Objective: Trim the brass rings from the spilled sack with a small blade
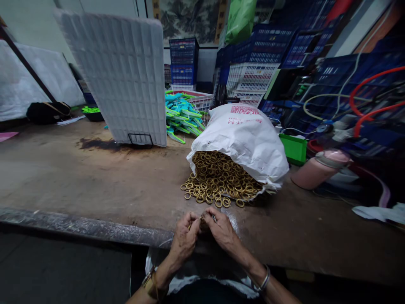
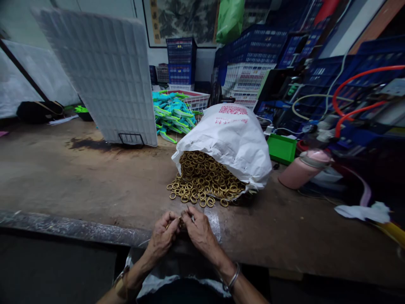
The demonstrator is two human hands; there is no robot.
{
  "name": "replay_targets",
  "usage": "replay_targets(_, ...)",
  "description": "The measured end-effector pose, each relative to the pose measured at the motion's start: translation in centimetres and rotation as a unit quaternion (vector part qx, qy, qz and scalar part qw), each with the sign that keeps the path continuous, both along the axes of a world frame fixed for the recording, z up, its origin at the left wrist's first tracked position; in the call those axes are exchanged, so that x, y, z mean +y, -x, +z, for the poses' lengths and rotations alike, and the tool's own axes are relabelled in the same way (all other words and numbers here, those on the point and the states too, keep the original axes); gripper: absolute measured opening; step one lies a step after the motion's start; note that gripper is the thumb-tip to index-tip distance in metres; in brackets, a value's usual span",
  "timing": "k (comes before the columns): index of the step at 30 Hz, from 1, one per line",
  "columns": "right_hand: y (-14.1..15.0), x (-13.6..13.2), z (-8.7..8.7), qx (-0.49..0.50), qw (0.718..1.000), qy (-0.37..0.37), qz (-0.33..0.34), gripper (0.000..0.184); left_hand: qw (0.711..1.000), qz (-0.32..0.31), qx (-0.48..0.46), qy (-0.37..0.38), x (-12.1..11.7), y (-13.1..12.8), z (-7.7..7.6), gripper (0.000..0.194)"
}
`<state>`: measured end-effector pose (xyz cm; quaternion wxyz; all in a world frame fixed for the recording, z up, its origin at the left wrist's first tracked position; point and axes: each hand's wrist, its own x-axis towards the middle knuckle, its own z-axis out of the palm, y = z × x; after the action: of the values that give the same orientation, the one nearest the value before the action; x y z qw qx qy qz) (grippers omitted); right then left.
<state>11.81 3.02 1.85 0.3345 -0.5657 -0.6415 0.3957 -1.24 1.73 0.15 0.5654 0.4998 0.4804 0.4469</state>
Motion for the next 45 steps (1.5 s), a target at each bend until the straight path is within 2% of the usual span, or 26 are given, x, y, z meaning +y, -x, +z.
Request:
replay_targets(6, 0.5, -0.1, 0.7, 0.043, 0.998, 0.035, 0.029, 0.028, 0.997, -0.021, -0.004, -0.069, -0.4, -0.1, 0.2, 0.019)
replay_targets(12, 0.5, 0.1, 0.3, 0.107, 0.991, 0.085, 0.010, 0.026, 0.997, -0.022, 0.014, -0.067, -0.6, 0.0, 0.5, 0.018)
replay_targets(18, 0.5, 0.1, -0.4, 0.176, 0.976, 0.123, -0.019, 0.024, 0.999, 0.007, -0.001, -0.039, -0.5, -0.1, 0.1, 0.020)
replay_targets(25, 0.6, -0.3, 0.3, 0.188, 0.975, 0.120, -0.020, 0.026, 0.993, 0.025, -0.073, 0.086, -0.4, -0.2, 0.4, 0.030)
replay_targets(34, 0.8, -0.6, 0.7, 0.181, 0.979, 0.087, -0.036, 0.027, 0.980, 0.026, -0.156, 0.120, -0.8, -0.1, 0.1, 0.033)
replay_targets(40, 0.6, -0.7, 0.5, 0.120, 0.991, 0.051, -0.031, 0.031, 0.964, -0.014, -0.204, 0.169, -0.8, 0.5, 1.4, 0.035)
replay_targets(45, 0.6, -0.9, 0.4, 0.058, 0.998, -0.011, -0.009, 0.027, 0.953, -0.058, -0.224, 0.194, -0.7, 0.8, 1.9, 0.033)
